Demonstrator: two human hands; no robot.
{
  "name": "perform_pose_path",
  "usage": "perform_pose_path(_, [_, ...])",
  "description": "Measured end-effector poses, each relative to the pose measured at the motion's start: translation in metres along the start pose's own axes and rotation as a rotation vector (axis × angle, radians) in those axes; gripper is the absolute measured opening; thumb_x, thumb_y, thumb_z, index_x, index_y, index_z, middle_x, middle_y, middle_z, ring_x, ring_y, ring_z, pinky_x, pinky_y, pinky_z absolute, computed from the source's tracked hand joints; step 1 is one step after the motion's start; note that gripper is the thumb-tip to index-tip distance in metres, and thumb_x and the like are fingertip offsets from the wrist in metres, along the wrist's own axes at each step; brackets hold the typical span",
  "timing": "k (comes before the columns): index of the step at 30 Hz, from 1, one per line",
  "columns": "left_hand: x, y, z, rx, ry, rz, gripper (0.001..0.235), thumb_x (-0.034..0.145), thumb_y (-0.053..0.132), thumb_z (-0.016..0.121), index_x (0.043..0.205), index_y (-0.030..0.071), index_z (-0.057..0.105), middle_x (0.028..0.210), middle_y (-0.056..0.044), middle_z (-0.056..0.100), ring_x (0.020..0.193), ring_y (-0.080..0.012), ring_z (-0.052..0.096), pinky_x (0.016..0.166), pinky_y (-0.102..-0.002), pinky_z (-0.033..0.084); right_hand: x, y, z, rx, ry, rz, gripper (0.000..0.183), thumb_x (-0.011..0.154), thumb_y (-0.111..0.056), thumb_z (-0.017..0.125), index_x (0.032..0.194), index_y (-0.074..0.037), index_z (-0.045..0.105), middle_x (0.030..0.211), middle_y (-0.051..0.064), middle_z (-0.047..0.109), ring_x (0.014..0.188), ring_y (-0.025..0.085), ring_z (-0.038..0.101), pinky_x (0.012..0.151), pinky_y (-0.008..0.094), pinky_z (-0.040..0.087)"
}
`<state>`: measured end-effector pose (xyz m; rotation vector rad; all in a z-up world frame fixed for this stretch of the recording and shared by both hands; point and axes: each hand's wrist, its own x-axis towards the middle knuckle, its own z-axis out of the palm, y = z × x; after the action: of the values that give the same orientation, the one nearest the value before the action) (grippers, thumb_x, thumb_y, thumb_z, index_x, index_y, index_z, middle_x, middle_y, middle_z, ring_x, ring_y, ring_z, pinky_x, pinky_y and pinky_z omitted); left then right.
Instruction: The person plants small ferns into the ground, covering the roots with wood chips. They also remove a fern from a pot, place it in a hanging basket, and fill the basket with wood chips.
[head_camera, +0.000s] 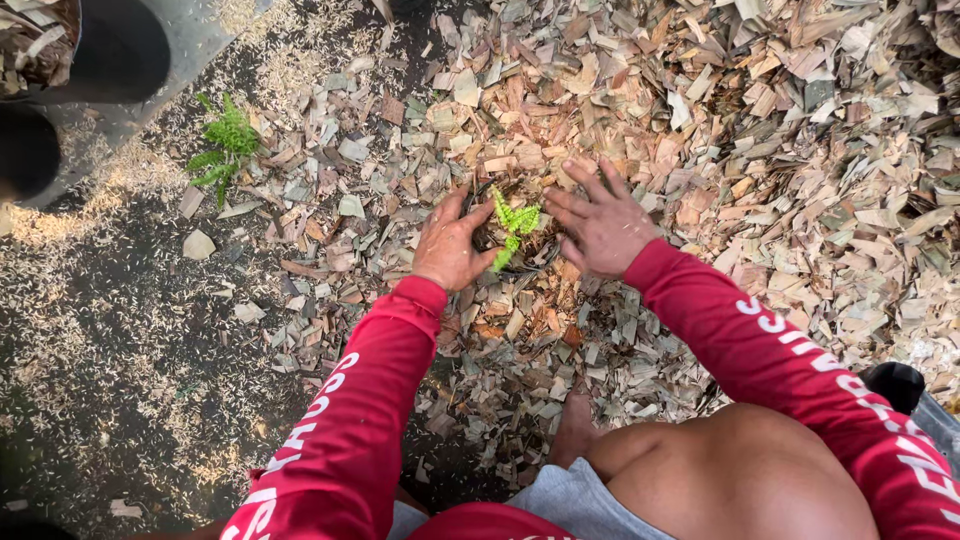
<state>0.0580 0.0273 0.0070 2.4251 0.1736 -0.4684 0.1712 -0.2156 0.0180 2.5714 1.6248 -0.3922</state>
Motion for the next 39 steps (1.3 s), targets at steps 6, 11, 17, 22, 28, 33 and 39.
perform_pose_path(6, [-0.005, 0.013, 0.011, 0.056, 0.075, -0.056, 0.073, 0.076, 0.027, 0.086, 0.144, 0.027, 0.060, 0.162, -0.011, 0.035, 0.148, -0.0363, 0.034, 0.124, -0.051, 0.022, 0.003, -0.014, -0.009, -0.054, -0.213, 0.028, 0.057, 0.098, -0.047, 0.039, 0.133, -0.009, 0.062, 0.157, 0.009, 0.046, 0.156, 0.033, 0.020, 0.123, 0.063, -0.002])
perform_pose_path(11, [-0.010, 0.015, 0.016, 0.014, 0.080, -0.115, 0.068, 0.078, 0.029, 0.085, 0.142, 0.027, 0.062, 0.162, -0.010, 0.037, 0.143, -0.0349, 0.042, 0.123, -0.051, 0.025, -0.006, -0.031, -0.008, -0.050, -0.169, 0.048, 0.067, 0.090, -0.052, 0.042, 0.138, -0.008, 0.058, 0.149, 0.013, 0.049, 0.149, 0.032, 0.028, 0.121, 0.064, 0.001])
perform_pose_path(17, [-0.011, 0.016, 0.013, -0.104, 0.040, -0.106, 0.059, 0.084, 0.030, 0.079, 0.140, 0.025, 0.061, 0.166, -0.014, 0.027, 0.145, -0.0378, 0.038, 0.121, -0.049, 0.030, -0.019, -0.042, -0.004, 0.122, -0.216, 0.069, 0.066, 0.091, -0.048, 0.045, 0.141, -0.007, 0.056, 0.148, 0.014, 0.052, 0.147, 0.030, 0.034, 0.125, 0.061, 0.005])
perform_pose_path(22, [-0.014, 0.018, 0.020, -0.038, -0.012, -0.185, 0.053, 0.095, 0.035, 0.069, 0.146, 0.032, 0.055, 0.169, -0.013, 0.019, 0.150, -0.0363, 0.030, 0.123, -0.056, 0.017, -0.016, -0.054, 0.002, 0.108, -0.133, 0.031, 0.072, 0.084, -0.050, 0.052, 0.141, -0.006, 0.056, 0.149, 0.019, 0.050, 0.143, 0.030, 0.040, 0.122, 0.061, 0.007])
perform_pose_path(28, [-0.016, 0.019, 0.019, 0.010, -0.005, -0.159, 0.061, 0.095, 0.035, 0.067, 0.152, 0.034, 0.046, 0.168, -0.015, 0.019, 0.149, -0.0364, 0.031, 0.126, -0.053, 0.018, -0.024, -0.041, 0.015, 0.317, 0.036, -0.092, 0.058, 0.081, -0.029, 0.060, 0.133, -0.005, 0.064, 0.142, 0.017, 0.057, 0.138, 0.035, 0.046, 0.116, 0.068, 0.014])
perform_pose_path(33, [-0.047, 0.005, 0.014, -0.256, 0.148, -0.131, 0.086, 0.093, 0.025, 0.065, 0.163, 0.015, 0.017, 0.137, -0.023, 0.052, 0.117, -0.0387, 0.056, 0.100, -0.052, 0.047, -0.049, -0.037, 0.028, 0.413, 0.234, 0.165, 0.037, 0.090, -0.020, 0.064, 0.124, -0.005, 0.069, 0.127, 0.014, 0.066, 0.115, 0.030, 0.060, 0.103, 0.054, 0.045])
perform_pose_path(39, [-0.073, 0.022, 0.064, -0.461, 0.201, -0.366, 0.064, 0.104, 0.017, 0.052, 0.161, 0.011, 0.025, 0.085, -0.008, 0.073, 0.061, -0.0240, 0.069, 0.059, -0.037, 0.063, -0.045, -0.050, 0.036, 0.341, 0.366, 0.081, 0.022, 0.092, -0.020, 0.070, 0.110, -0.007, 0.074, 0.106, 0.010, 0.066, 0.092, 0.024, 0.066, 0.076, 0.039, 0.060])
